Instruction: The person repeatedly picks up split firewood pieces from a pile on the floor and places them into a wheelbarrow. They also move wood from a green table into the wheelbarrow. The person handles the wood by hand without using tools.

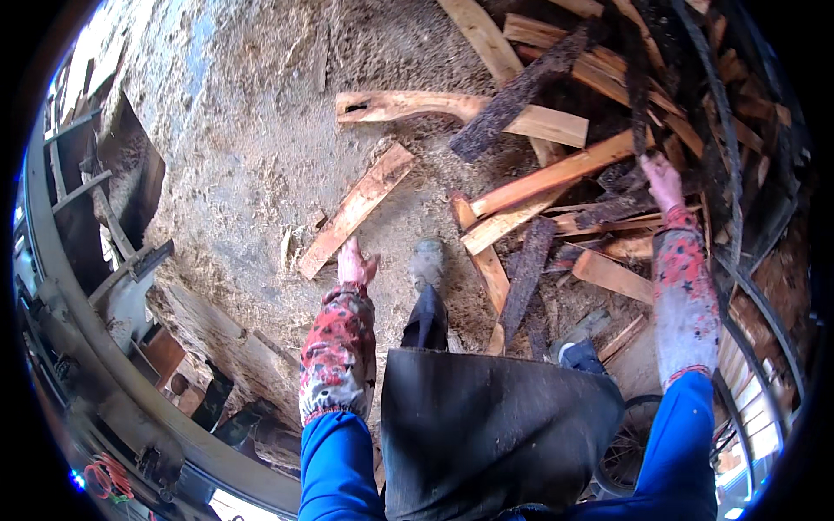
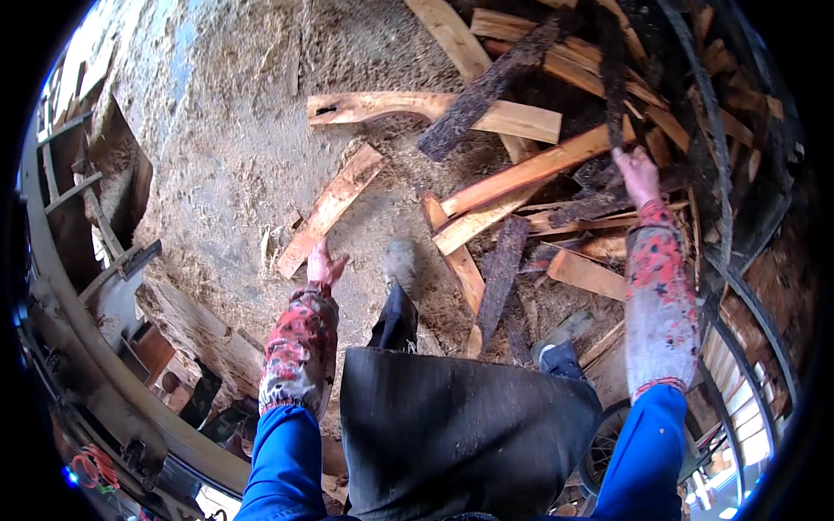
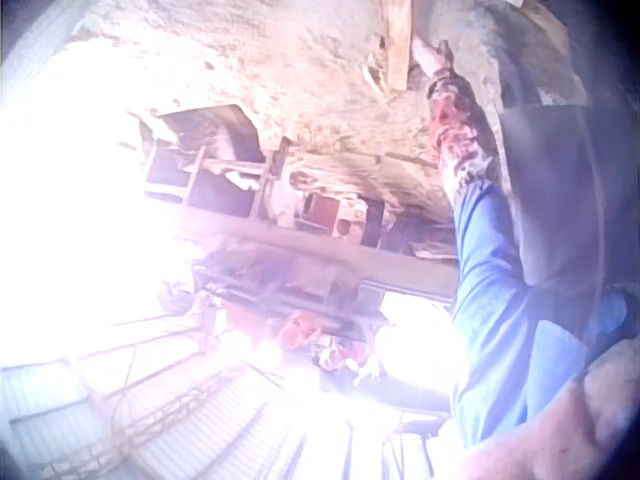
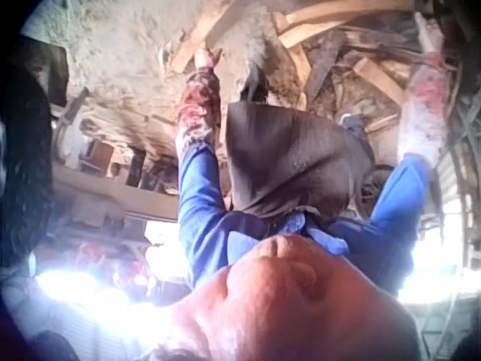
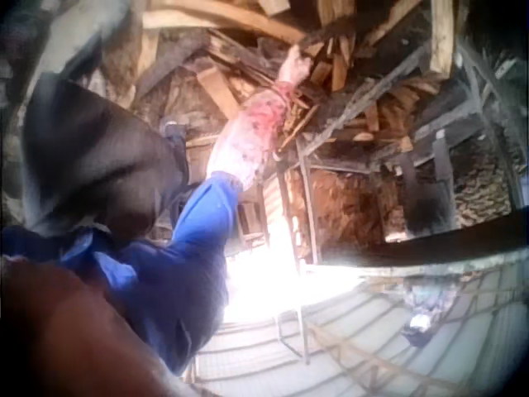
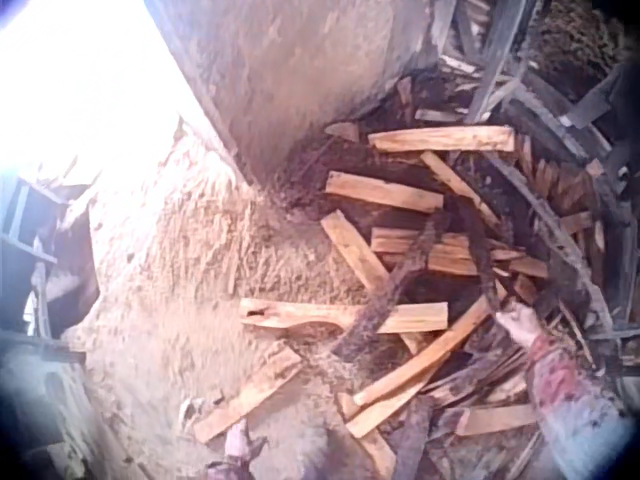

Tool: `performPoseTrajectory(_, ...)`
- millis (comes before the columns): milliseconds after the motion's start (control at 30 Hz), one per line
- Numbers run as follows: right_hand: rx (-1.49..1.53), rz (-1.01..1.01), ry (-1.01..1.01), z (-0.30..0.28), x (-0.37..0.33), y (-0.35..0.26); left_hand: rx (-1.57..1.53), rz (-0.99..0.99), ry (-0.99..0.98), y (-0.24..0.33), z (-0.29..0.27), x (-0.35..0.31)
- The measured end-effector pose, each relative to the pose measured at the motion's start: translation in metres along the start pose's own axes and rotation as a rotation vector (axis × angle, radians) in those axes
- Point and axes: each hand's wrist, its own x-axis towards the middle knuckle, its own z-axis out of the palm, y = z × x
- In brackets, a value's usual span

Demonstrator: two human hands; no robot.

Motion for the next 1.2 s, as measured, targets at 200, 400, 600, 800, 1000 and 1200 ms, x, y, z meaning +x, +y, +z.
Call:
performPoseTrajectory(200,0.121,-0.047,0.07,0.053,0.046,-0.021,0.088,0.097,0.386,-0.014,0.021,0.066)
performPoseTrajectory(400,0.121,0.034,0.057,0.076,0.056,-0.044,0.231,0.091,0.404,-0.017,0.018,0.094)
performPoseTrajectory(600,0.397,-0.035,-0.067,0.097,0.004,-0.027,0.037,0.281,0.195,-0.056,-0.007,0.116)
performPoseTrajectory(800,0.582,0.034,-0.124,0.149,-0.112,-0.028,-0.893,0.067,-0.301,-0.057,-0.047,0.11)
performPoseTrajectory(1000,0.689,0.128,-0.239,0.188,-0.176,0.019,-1.235,-0.128,-0.501,-0.024,-0.061,0.081)
performPoseTrajectory(1200,0.648,0.171,-0.275,0.195,-0.201,0.056,-1.219,-0.224,-0.406,-0.028,-0.049,0.072)
